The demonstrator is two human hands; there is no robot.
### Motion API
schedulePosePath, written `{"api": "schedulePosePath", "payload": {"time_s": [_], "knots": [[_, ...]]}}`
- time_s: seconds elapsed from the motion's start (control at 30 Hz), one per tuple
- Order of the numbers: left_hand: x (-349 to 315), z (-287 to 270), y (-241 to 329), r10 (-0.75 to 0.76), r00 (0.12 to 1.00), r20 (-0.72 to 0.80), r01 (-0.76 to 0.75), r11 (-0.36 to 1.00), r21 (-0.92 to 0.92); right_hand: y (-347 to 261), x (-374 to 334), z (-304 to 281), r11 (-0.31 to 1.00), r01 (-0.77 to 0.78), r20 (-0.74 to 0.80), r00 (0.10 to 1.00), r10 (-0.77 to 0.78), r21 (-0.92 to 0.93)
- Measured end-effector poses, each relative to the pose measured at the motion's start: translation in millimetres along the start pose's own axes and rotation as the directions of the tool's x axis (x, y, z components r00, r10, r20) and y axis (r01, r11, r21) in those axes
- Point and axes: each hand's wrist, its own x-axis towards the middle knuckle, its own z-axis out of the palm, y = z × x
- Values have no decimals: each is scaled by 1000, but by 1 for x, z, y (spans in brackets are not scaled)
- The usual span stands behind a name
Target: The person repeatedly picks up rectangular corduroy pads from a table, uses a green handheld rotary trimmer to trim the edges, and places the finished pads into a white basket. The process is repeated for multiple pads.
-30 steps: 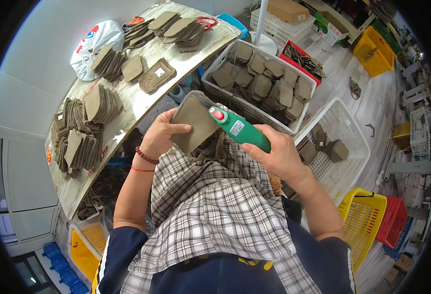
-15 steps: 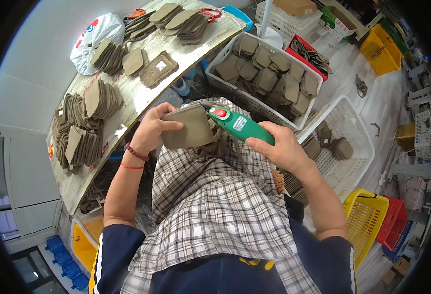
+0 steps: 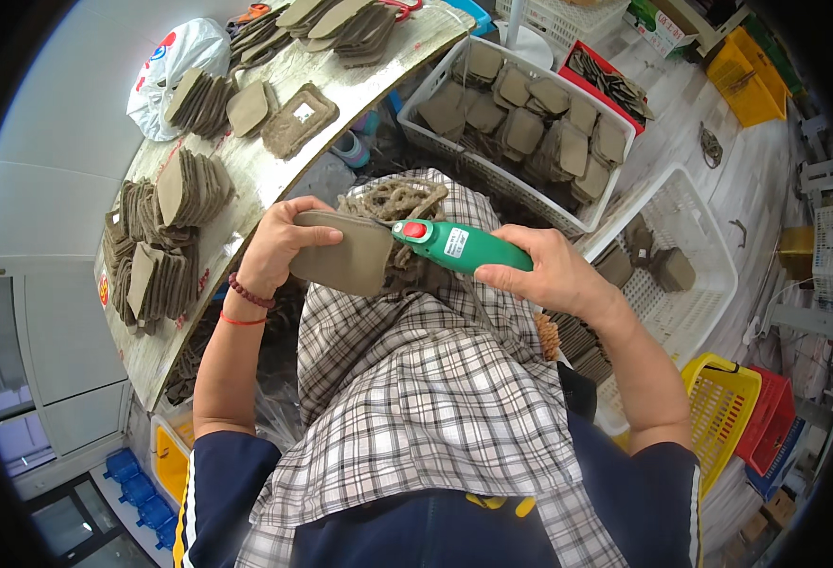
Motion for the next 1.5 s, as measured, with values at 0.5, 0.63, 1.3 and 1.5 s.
{"api": "schedulePosePath", "payload": {"time_s": [0.5,0.63,1.3,1.5], "knots": [[8,32,-5,120,976,180,-161,958,238,-7,14,16,990,107,-12,994,-108,-97],[6,20,-4,94,986,137,-100,994,38,-7,15,15,996,41,-33,998,-44,-80],[15,7,-9,-91,981,170,87,996,33,-14,31,24,989,140,-15,990,-141,-42],[34,-18,-11,79,996,-52,-86,985,-152,-6,43,27,974,75,-233,972,-24,213]]}}
